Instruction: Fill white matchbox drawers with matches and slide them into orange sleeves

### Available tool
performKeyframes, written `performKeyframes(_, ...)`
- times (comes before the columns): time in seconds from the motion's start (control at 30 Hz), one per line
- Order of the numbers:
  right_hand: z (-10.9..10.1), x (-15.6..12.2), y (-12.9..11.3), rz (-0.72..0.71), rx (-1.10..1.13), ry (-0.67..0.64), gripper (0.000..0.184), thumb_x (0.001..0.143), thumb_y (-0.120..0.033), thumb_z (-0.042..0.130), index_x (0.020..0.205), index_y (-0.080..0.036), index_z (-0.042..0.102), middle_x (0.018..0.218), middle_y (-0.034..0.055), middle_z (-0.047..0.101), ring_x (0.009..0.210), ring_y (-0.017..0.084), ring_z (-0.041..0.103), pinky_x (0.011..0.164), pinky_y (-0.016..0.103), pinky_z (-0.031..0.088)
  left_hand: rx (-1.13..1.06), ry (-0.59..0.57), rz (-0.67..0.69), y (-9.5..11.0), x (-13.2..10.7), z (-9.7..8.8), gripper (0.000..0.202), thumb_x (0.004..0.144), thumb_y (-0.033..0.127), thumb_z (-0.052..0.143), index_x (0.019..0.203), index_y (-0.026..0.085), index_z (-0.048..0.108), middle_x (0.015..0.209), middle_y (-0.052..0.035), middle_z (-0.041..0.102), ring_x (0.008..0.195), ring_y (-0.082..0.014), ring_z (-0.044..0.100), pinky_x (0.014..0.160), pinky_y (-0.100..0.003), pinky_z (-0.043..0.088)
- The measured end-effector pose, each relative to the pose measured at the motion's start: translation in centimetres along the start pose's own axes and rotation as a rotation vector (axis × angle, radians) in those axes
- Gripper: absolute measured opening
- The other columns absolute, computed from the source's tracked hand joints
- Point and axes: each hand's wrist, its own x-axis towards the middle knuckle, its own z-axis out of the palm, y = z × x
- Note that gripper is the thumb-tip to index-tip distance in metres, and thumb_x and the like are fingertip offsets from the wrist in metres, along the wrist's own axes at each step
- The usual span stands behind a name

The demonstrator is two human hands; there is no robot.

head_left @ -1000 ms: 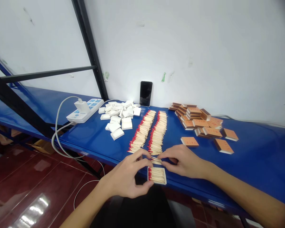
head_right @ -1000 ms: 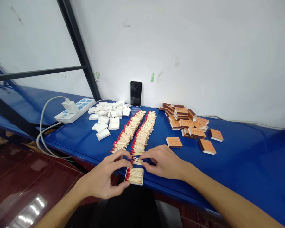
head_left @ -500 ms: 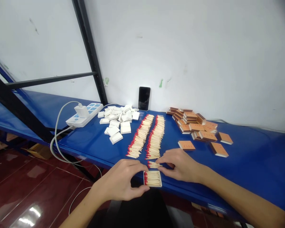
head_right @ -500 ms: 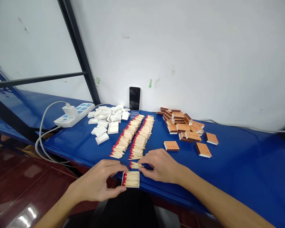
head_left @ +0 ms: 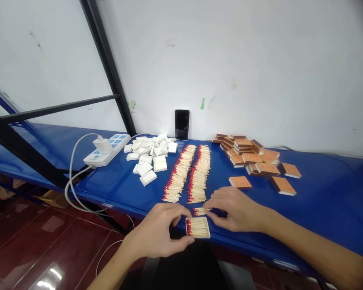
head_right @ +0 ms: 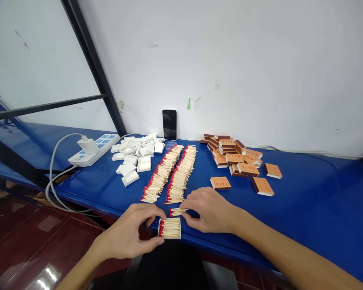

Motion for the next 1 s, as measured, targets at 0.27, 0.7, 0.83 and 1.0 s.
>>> performKeyframes(0.27,-0.05,-0.30,0.39,-0.009,-0.053,-0.027,0.026,0.082,-0.013,0.051,0.096,-0.019,0.072,0.069,0.0029,0.065,0.063,0.017,0.056,0.064,0.030,0.034,0.002,0.020,0.026,0.22,0.06,0.11,0.034,0.074,0.032,0.079,0.105,0.025,0.066,0.088,0.0021,0.062,0.081,-0.0177,0.062,0.079,-0.029,0.045)
performKeyframes(0.7,-0.07,-0.10,0.51,0.022,-0.008,-0.061,0.019,0.094,-0.019,0.052,0.094,-0.019,0.071,0.074,0.0024,0.069,0.068,0.017,0.060,0.067,0.029,0.037,0.006,0.005,0.025,0.45,0.36,-0.06,0.033,0.072,0.029,0.079,0.102,0.024,0.066,0.085,0.0028,0.060,0.077,-0.0165,0.060,0.074,-0.028,0.043)
performKeyframes(0.83,-0.06,-0.16,0.56,0.017,-0.005,-0.069,0.024,0.101,-0.023,0.047,0.095,-0.019,0.070,0.076,0.0031,0.069,0.070,0.017,0.061,0.068,0.029,0.037,0.006,0.011,0.021,0.48,0.28,0.03,0.034,0.072,0.030,0.080,0.103,0.024,0.066,0.083,0.0032,0.059,0.076,-0.0167,0.061,0.076,-0.029,0.043)
performKeyframes(1.0,-0.09,-0.30,0.42,0.026,0.013,-0.058,0.024,0.101,-0.030,0.051,0.103,-0.019,0.072,0.076,0.0033,0.069,0.069,0.017,0.060,0.069,0.030,0.037,0.011,0.005,0.011,0.38,0.17,0.10,0.036,0.072,0.030,0.079,0.106,0.024,0.067,0.078,0.0036,0.057,0.072,-0.0165,0.059,0.073,-0.029,0.042)
